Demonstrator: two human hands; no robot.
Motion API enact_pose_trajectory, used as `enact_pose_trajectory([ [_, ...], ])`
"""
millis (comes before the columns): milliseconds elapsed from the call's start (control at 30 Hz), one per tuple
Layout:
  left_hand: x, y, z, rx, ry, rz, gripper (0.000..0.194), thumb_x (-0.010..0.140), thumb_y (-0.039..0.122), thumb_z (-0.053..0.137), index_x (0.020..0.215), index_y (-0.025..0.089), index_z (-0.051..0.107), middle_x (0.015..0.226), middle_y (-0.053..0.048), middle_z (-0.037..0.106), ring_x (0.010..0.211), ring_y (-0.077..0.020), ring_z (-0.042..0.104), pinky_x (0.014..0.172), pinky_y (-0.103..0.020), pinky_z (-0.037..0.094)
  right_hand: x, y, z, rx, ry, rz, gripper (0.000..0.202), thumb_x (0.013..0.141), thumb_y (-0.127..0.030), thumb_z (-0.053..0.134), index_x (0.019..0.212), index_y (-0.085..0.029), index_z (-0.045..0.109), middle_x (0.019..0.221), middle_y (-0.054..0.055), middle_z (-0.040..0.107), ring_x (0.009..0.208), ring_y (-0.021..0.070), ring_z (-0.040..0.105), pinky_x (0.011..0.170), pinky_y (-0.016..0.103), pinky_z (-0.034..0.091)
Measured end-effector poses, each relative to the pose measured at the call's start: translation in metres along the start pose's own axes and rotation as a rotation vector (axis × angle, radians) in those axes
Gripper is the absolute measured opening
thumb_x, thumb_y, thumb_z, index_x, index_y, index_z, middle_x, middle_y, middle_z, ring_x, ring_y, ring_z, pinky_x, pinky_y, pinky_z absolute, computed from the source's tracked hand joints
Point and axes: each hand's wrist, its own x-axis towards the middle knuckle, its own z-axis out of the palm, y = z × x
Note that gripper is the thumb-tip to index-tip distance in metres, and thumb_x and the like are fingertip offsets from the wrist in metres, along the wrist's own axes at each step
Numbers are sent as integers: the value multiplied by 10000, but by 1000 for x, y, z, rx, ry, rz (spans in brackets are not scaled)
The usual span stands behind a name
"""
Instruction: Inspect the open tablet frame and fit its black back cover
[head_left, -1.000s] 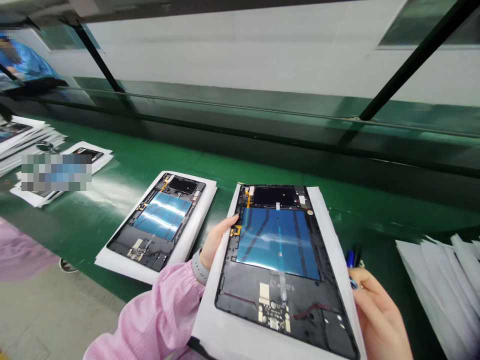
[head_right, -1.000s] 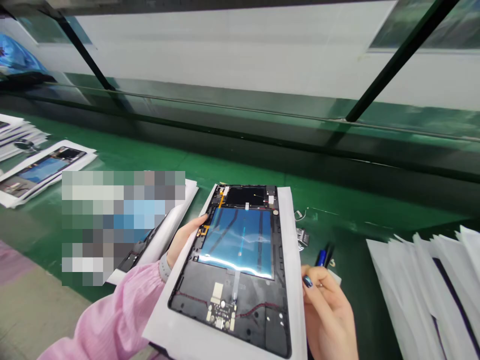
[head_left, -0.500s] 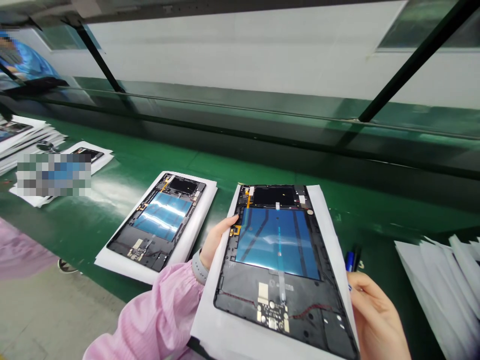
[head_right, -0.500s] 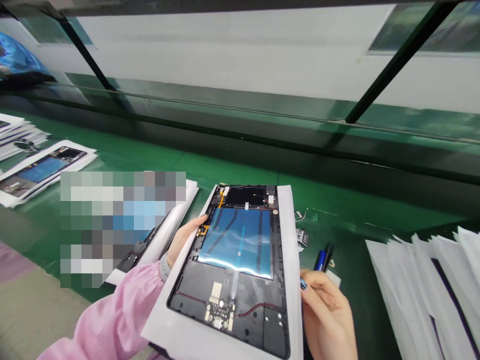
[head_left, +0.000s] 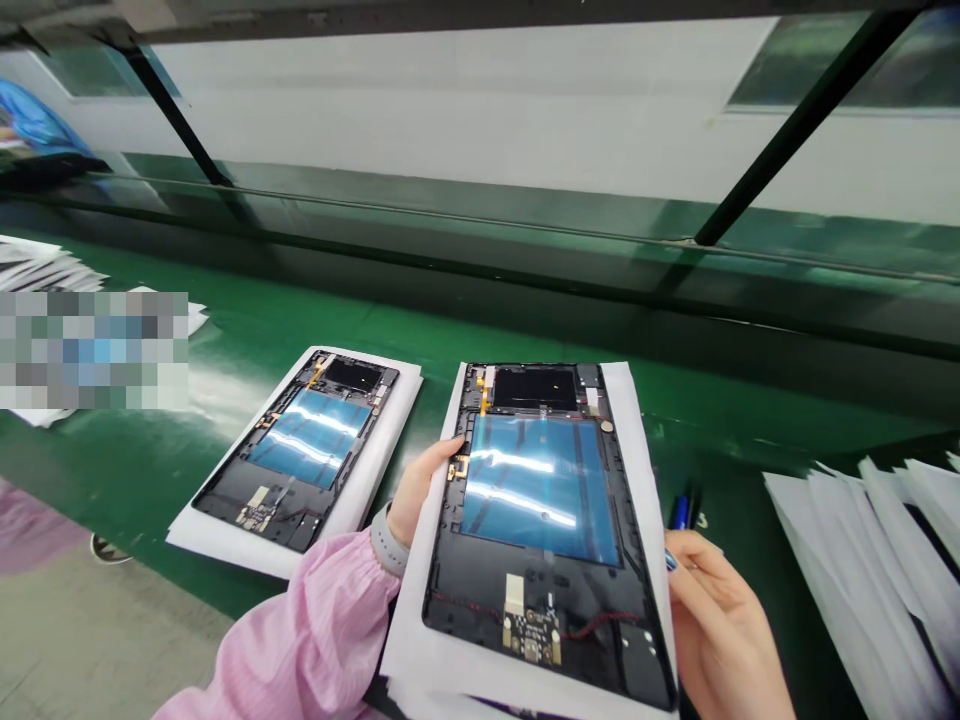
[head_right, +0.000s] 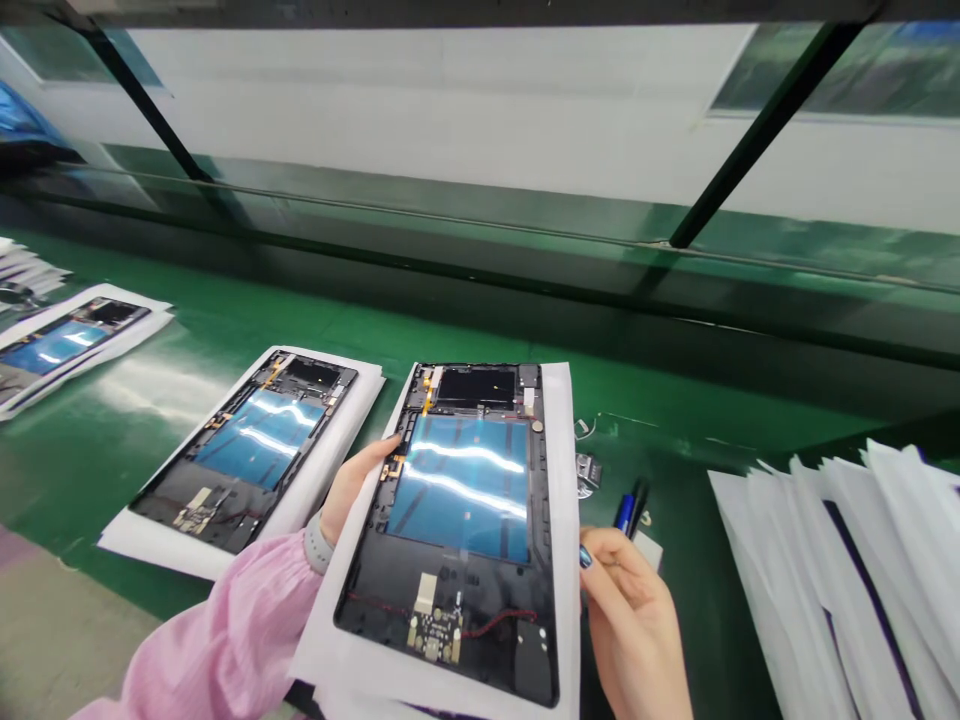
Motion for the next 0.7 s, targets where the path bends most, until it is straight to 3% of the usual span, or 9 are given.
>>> enact_pose_trajectory([
  [167, -1, -2, 0, -2, 27, 14, 351, 889, 266, 424, 908, 43, 694, 654, -115, 693, 667, -238, 689, 728, -345, 540, 0, 2, -2, 45, -46, 25, 161, 774, -362, 742, 829, -224, 682, 603, 12, 526, 524, 115, 470, 508, 186, 435],
  [367, -1, -7, -5, 32, 46, 11, 339, 870, 275, 460, 820, 45, 703, 702, -129, 712, 718, -235, 700, 778, -329, 537, 3, 6, 1, 66, -6, 119, 295, 716, -380, 784, 975, -261, 709, 940, 63, 669, 743, 203, 628, 645, 261, 532],
  [467, 0, -7, -5, 45, 9, 15, 345, 861, 262, 446, 814, 45, 709, 709, -135, 714, 722, -243, 701, 798, -350, 536, 1, 7, 3, 116, 13, 185, 441, 745, -531, 710, 1102, -274, 686, 1032, 92, 681, 853, 276, 657, 684, 332, 553],
  [567, 1, -8, -6, 88, 19, 56, 317, 840, 242, 465, 810, 48, 714, 715, -127, 718, 752, -245, 703, 810, -344, 532, -4, 7, -1, 129, -77, 295, 597, 815, -715, 495, 1165, -261, 662, 1094, 132, 674, 947, 321, 654, 714, 383, 558],
  [633, 3, -10, -8, 132, 28, 101, 274, 818, 222, 497, 797, 59, 716, 714, -116, 720, 799, -250, 703, 818, -333, 529, -7, 10, -9, 100, -106, 350, 557, 801, -692, 543, 1142, -269, 665, 1116, 126, 675, 953, 329, 659, 710, 389, 564],
  [700, 4, -11, -10, 170, 6, 105, 235, 787, 223, 537, 764, 72, 715, 714, -114, 720, 837, -265, 702, 816, -336, 531, -8, 16, -21, 67, -113, 406, 453, 751, -565, 695, 1092, -268, 677, 1123, 107, 680, 943, 332, 666, 717, 391, 570],
])
